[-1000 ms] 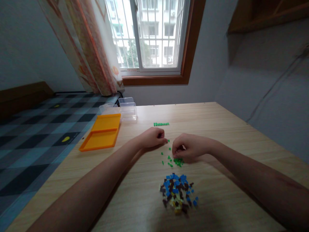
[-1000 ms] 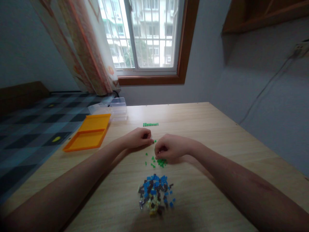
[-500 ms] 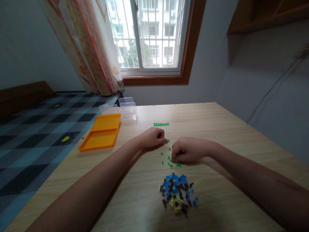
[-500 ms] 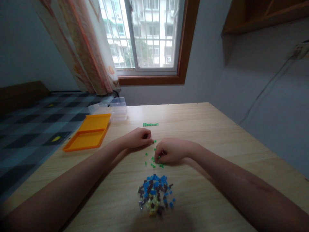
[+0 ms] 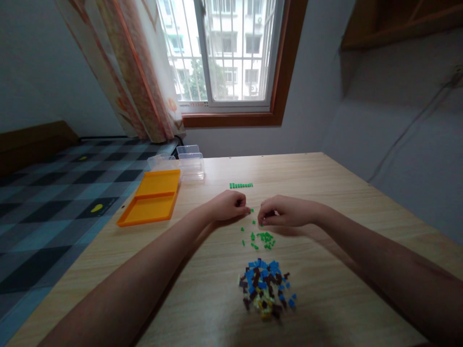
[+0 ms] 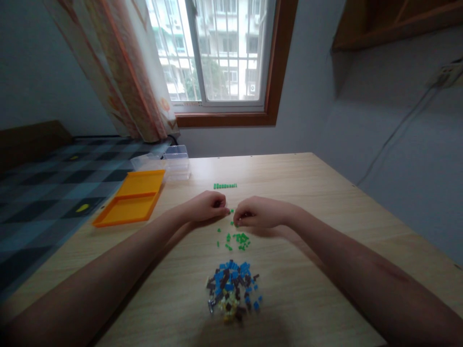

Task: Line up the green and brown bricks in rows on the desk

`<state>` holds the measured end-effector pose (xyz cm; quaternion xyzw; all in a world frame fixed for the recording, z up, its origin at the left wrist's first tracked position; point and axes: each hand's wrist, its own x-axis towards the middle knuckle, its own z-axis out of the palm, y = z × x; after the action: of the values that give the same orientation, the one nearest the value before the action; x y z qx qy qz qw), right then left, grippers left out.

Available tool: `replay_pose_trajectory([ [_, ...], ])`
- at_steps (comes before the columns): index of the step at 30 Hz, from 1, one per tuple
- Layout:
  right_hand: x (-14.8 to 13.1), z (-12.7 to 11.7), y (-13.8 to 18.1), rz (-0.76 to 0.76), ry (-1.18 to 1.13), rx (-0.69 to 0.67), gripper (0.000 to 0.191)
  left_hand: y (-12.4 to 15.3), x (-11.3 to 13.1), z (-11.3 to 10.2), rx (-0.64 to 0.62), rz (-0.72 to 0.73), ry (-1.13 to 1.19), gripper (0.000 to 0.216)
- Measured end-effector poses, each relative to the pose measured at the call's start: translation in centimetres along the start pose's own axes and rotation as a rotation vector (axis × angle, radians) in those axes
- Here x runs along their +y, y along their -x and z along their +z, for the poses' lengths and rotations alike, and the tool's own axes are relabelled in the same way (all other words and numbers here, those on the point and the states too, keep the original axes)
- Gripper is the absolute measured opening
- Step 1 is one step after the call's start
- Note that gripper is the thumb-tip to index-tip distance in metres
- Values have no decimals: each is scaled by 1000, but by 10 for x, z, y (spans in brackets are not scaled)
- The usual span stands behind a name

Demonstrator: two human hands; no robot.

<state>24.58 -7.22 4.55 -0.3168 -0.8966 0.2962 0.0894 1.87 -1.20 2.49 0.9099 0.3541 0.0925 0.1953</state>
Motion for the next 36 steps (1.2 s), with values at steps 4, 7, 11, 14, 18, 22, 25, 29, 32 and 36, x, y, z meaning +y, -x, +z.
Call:
replay_pose_trajectory([
  [4, 13, 0, 0, 75, 59, 28, 21, 1, 0, 1, 6, -2, 3, 30],
  [7, 19, 8, -3, 67, 52, 37, 21, 1, -1, 2, 10, -14, 6, 29],
  [11, 22, 17, -8, 77, 55, 205, 22, 2, -2, 2, -3, -14, 3, 28],
  [14, 25, 18, -9, 100, 93, 357, 23, 3, 0, 0, -14, 6, -10, 27],
  [18, 28, 9, -6, 137, 75, 392, 19, 5, 8, -1, -19, 24, -97, 32],
  [22, 20, -3, 2, 39, -45, 192, 20, 6, 19, 2, -28, 19, -213, 39],
  [25, 6, -6, 7, -33, -87, -22, 20, 5, 22, 5, -17, -11, -262, 41],
  [29, -13, 0, 8, -48, -29, -161, 21, 4, 21, 7, -1, -26, -266, 41],
  [32, -22, 6, 5, -35, 73, -173, 19, 3, 20, 6, 4, -26, -255, 42],
  [36, -27, 12, 3, -3, 169, -164, 16, 3, 19, 4, -8, -23, -248, 43],
])
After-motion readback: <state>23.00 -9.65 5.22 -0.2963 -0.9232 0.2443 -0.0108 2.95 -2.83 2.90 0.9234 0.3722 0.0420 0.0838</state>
